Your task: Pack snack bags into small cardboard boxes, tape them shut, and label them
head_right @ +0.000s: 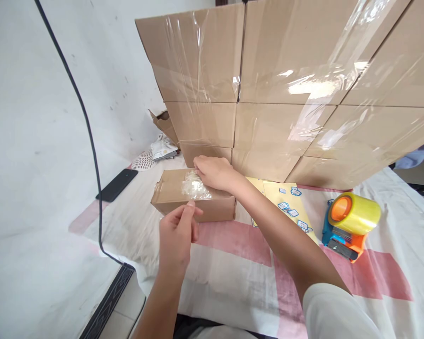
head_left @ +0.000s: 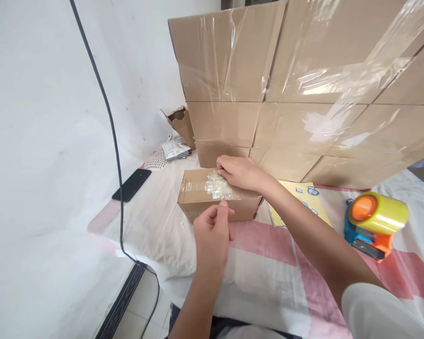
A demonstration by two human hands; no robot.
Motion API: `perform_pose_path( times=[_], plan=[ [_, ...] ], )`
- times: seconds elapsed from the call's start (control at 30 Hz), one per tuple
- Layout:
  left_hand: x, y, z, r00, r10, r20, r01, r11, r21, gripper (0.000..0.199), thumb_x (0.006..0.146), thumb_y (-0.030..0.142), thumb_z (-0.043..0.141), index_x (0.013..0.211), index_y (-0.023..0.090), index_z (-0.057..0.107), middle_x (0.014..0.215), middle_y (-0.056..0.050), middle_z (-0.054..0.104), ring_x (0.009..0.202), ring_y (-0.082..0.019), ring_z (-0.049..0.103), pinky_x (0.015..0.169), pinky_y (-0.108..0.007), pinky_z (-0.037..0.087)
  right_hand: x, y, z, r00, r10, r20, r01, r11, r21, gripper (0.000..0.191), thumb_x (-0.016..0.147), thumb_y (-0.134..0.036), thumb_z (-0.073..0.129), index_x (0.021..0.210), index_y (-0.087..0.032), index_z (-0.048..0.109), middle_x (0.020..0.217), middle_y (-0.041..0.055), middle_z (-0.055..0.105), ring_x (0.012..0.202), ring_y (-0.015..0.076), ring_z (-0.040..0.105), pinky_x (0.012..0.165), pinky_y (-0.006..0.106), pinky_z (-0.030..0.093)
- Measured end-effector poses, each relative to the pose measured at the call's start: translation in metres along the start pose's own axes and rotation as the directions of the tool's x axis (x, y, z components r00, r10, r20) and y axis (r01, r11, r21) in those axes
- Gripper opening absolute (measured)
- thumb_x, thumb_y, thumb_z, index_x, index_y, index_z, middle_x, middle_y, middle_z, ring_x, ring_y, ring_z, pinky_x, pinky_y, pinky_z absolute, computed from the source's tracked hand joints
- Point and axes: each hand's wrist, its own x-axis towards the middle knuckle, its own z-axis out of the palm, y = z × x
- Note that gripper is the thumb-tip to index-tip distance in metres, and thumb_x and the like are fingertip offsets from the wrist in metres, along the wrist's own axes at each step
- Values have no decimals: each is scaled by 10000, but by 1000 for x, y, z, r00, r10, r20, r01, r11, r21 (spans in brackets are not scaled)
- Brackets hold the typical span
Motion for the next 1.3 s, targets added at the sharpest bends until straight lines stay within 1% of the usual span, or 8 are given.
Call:
perform_pose_path(
  times=[0.1,0.2,0.3,0.57,0.9,1.1,1.17,1.3],
  plan=[
    [-5,0,-5,851,522,-49,-464,793,394,253,965,355,536,1001,191,726,810,-56,753,769,-195,693,714,-316,520,1,1,3,1000,4,-23,-3,1000,22,151,987,-257,408,851,-203,447,943,11,649,750,137,516,640,288,264],
    [3,-7,-6,643,732,225,-663,386,641,387,971,306,549,1341,216,624,1395,-89,657,1326,-291,581,1152,-495,369,0,1,2,999,34,-21,-33,998,62,142,970,-245,434,839,-203,467,925,9,657,759,144,535,645,289,293],
    [10,-20,-7,664,648,374,-654,261,710,437,1001,303,514,1430,226,551,1493,-47,575,1420,-270,502,1266,-528,186,0,1,-4,995,98,-12,-97,992,76,143,944,-317,551,971,-205,465,983,41,663,805,176,581,653,294,338],
    [9,-21,-15,686,572,449,-647,196,737,416,1009,276,468,1412,234,562,1470,-27,600,1395,-272,520,1237,-543,240,2,29,-12,900,394,-188,-366,916,167,434,801,-430,757,1057,-203,490,983,75,643,846,239,609,673,326,404],
    [49,-22,-47,587,580,566,-724,62,687,270,961,316,566,1216,229,568,1499,-85,569,1435,-310,486,1194,-537,295,-175,148,1,505,821,-266,-697,569,437,113,848,-291,614,791,-208,564,774,44,652,722,195,601,625,313,448],
    [42,3,-34,595,595,540,-685,23,728,560,895,382,622,1414,224,483,1333,-129,683,1361,-382,554,1243,-646,180,-200,154,32,579,805,-129,-750,588,304,155,907,-211,502,976,-179,637,1047,109,727,938,231,677,815,348,512],
    [31,8,-13,498,684,534,-733,2,681,574,845,342,676,1379,213,507,1393,-150,639,1411,-414,492,1230,-670,178,-200,153,36,607,790,-83,-743,602,292,189,893,-163,501,995,-176,660,1117,119,723,1020,254,669,866,358,497],
    [6,-6,48,143,766,626,-952,-66,298,271,815,190,668,1077,226,611,1131,-79,751,1149,-294,681,1085,-485,415,-211,155,37,692,721,14,-697,664,270,353,843,-49,504,1129,-184,660,1261,118,669,1120,254,634,875,321,479]
  ],
)
